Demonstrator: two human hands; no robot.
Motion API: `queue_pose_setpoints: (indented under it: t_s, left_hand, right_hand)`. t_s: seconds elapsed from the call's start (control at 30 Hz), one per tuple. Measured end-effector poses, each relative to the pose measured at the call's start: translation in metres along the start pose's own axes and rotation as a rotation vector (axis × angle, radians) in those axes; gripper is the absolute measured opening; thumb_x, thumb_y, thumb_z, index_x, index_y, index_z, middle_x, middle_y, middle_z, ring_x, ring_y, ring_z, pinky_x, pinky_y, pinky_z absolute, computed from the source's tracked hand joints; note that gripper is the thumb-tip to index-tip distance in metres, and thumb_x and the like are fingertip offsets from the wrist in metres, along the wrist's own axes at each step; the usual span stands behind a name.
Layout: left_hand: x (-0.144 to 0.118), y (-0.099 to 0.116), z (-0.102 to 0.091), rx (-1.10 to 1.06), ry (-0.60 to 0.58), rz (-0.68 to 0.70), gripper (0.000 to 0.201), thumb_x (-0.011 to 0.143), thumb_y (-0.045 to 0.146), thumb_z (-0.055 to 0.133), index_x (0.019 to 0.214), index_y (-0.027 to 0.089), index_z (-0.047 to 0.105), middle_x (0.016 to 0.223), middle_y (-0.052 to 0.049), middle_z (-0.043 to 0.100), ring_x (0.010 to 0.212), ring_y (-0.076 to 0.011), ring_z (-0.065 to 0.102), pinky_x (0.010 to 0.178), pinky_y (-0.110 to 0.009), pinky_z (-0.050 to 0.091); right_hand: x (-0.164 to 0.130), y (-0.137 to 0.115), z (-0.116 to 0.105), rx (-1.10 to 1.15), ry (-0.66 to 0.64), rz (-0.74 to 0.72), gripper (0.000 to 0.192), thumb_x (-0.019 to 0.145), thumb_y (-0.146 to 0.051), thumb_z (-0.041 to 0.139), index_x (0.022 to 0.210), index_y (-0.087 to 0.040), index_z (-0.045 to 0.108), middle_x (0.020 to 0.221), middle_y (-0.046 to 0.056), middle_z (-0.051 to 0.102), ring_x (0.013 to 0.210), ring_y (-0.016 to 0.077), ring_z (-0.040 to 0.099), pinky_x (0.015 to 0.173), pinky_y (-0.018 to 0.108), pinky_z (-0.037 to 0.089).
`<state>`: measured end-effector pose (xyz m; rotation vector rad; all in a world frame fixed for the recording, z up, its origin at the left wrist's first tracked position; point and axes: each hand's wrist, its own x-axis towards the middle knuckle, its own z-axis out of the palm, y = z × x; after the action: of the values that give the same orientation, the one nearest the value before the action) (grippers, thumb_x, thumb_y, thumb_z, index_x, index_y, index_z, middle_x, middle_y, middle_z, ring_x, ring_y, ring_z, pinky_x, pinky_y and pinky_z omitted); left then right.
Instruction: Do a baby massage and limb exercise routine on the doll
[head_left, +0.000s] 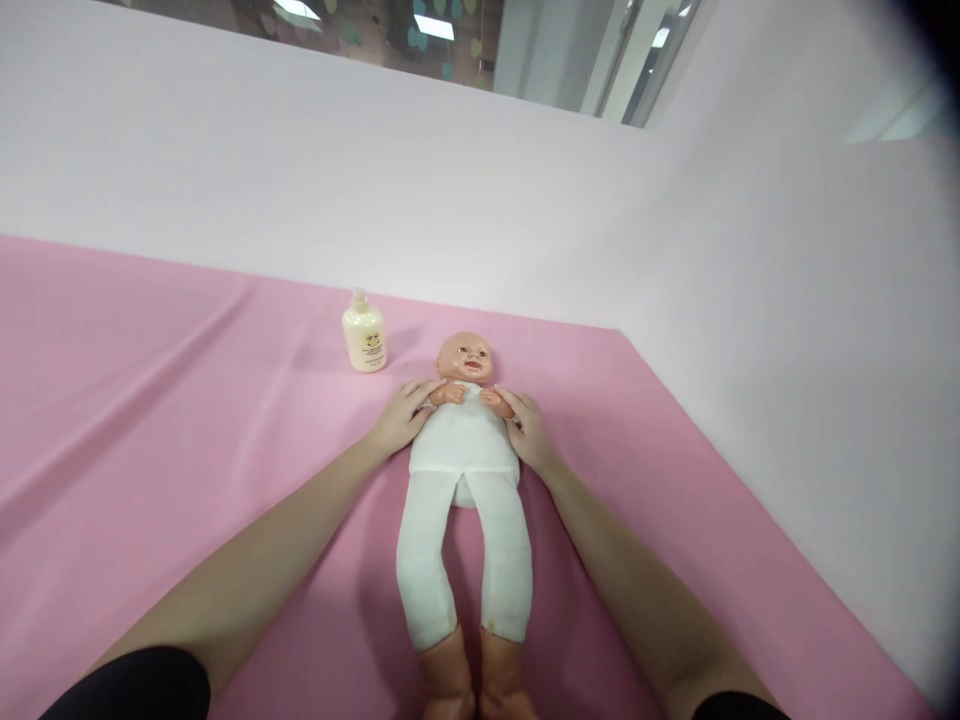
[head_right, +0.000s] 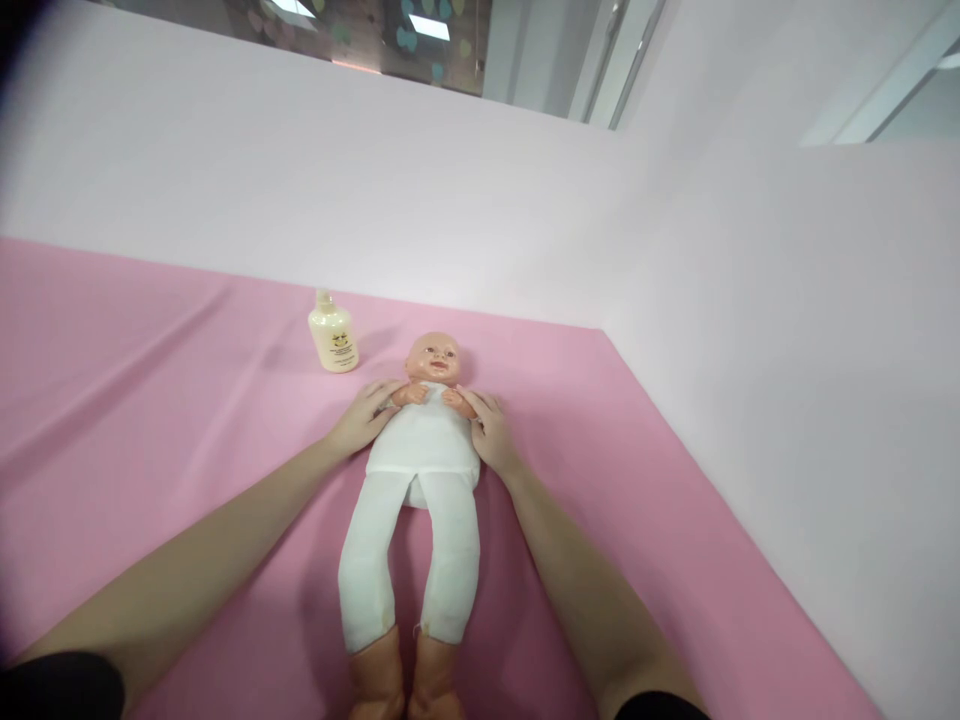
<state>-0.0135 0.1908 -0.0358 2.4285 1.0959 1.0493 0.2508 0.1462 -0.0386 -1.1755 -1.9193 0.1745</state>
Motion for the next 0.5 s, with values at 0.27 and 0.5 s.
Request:
queue_pose_setpoints:
  t_s: [0.27,0.5]
  left_hand:
    - [-0.002,0.001,-0.002,-0.038,0.100,-0.091,0.045,0.090,0.032,0.048,0.134,0.024,0.048,0.126,-0.009,0.057,0.118,-0.0251,0.050,0.104,-0.046,0.039]
    - [0.000,-0.012,0.001,-0.373,0.385,-0.229,0.054,0.089,0.037,0.050,0.139,0.022,0.035,0.138,-0.011,0.049,0.126,-0.0236,0.048,0.106,-0.042,0.040]
  right_hand:
    - [-0.001,-0.004,0.000,0.139,0.153,0.123,0.054,0.085,-0.019,0.046,0.139,-0.025,0.040,0.136,0.008,0.052,0.126,0.0219,0.048,0.110,0.045,0.037]
    - [0.002,0.016,0.001,0.401,0.453,0.359,0.063,0.082,-0.030,0.054,0.140,-0.022,0.029,0.148,0.013,0.036,0.130,0.0233,0.045,0.108,0.048,0.037]
